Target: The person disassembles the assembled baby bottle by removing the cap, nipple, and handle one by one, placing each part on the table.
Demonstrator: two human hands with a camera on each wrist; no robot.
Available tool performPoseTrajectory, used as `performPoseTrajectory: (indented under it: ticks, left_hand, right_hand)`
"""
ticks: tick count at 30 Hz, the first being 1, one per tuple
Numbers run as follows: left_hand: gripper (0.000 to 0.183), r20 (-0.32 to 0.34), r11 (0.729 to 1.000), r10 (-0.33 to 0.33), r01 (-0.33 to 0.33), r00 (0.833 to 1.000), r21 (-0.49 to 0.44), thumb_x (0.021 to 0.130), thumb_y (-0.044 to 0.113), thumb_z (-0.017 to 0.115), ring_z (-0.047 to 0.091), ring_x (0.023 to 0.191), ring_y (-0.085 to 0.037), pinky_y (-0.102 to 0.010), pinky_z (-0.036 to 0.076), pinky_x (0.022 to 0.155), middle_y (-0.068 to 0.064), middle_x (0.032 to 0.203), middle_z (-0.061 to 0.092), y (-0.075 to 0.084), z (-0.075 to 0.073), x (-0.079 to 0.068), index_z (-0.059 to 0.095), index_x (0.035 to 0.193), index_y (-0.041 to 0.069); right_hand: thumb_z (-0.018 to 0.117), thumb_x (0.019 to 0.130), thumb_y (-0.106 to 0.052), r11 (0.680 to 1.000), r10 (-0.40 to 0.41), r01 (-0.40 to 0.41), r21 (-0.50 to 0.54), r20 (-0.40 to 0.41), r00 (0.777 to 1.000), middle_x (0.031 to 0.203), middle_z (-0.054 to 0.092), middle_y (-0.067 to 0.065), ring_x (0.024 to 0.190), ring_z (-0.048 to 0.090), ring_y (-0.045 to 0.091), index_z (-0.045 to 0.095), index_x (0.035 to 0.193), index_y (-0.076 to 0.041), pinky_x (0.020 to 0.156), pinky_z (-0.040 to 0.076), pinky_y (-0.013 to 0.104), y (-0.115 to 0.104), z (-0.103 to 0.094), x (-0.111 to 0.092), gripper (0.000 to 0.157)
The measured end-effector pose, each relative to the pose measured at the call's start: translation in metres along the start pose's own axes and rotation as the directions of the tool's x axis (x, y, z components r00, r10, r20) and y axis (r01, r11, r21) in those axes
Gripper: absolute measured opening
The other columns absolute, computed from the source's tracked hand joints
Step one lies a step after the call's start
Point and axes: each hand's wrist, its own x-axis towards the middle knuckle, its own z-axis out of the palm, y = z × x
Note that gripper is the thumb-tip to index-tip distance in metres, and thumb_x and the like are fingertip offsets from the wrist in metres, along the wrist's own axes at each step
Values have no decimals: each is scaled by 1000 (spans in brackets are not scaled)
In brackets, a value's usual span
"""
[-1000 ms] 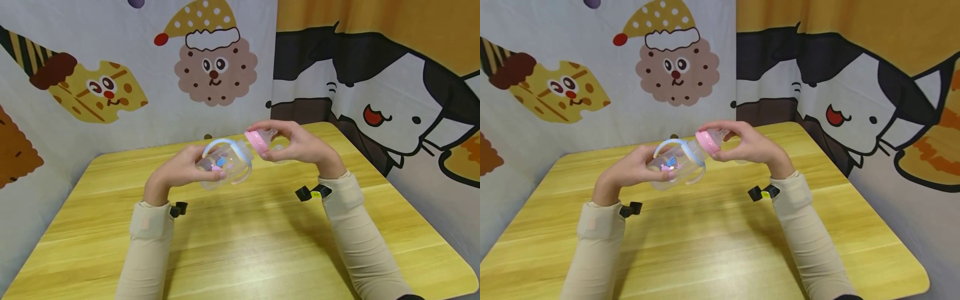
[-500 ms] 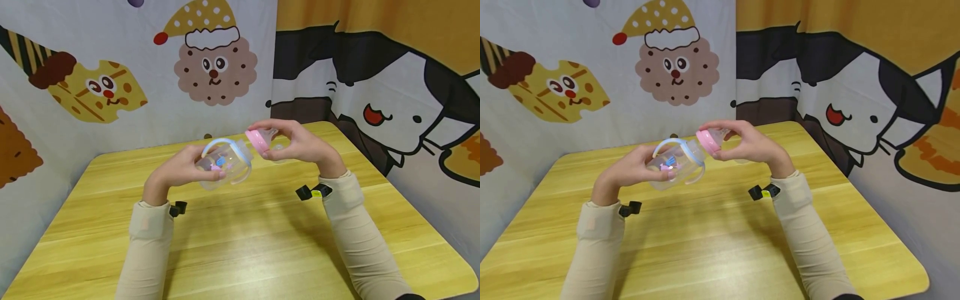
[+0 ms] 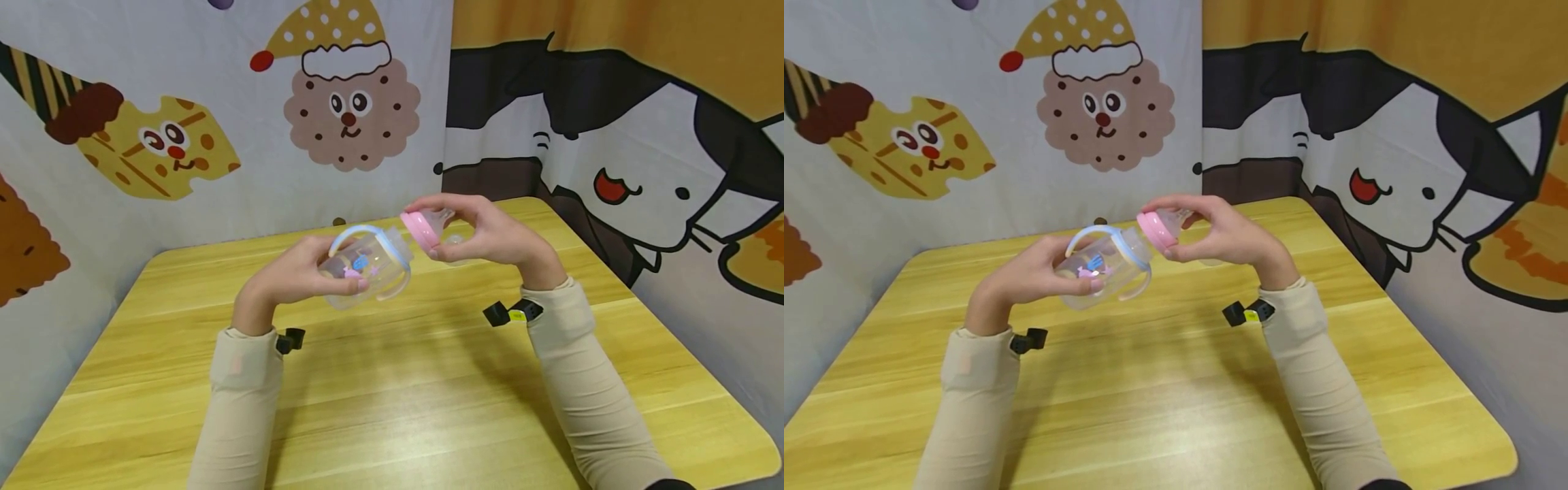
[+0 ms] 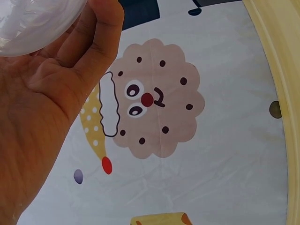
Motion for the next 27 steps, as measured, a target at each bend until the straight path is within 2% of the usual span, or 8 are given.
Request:
performPoseTrajectory:
  ticks: [15,24,27]
  left_hand:
    - [34,4,1000,17,-17,1000,-22,81,32,78,64,74,-20,-41,55,67,-7,90,68,0,0,-2,64,108,17]
    - [33,2,1000,-1,1,1000,-25,81,30,78,64,74,-21,-43,55,68,-6,89,68,-2,0,-1,65,107,15]
    - [34,3,1000,5,-5,1000,-30,81,30,78,64,74,-21,-43,55,68,-7,89,68,-2,0,0,65,108,15]
  right_hand:
    - [72,77,0,1000,-8,8,4,4,1000,124,62,5,105,54,18,58,131,-5,91,43,46,1,1,0,56]
    - [73,77,-1,1000,-10,10,1,1,1000,125,62,4,104,54,17,58,131,-6,91,43,45,2,0,0,56]
    - [73,78,-1,1000,-14,14,-1,1,1000,126,62,5,105,54,18,58,131,-6,91,43,48,2,0,0,56]
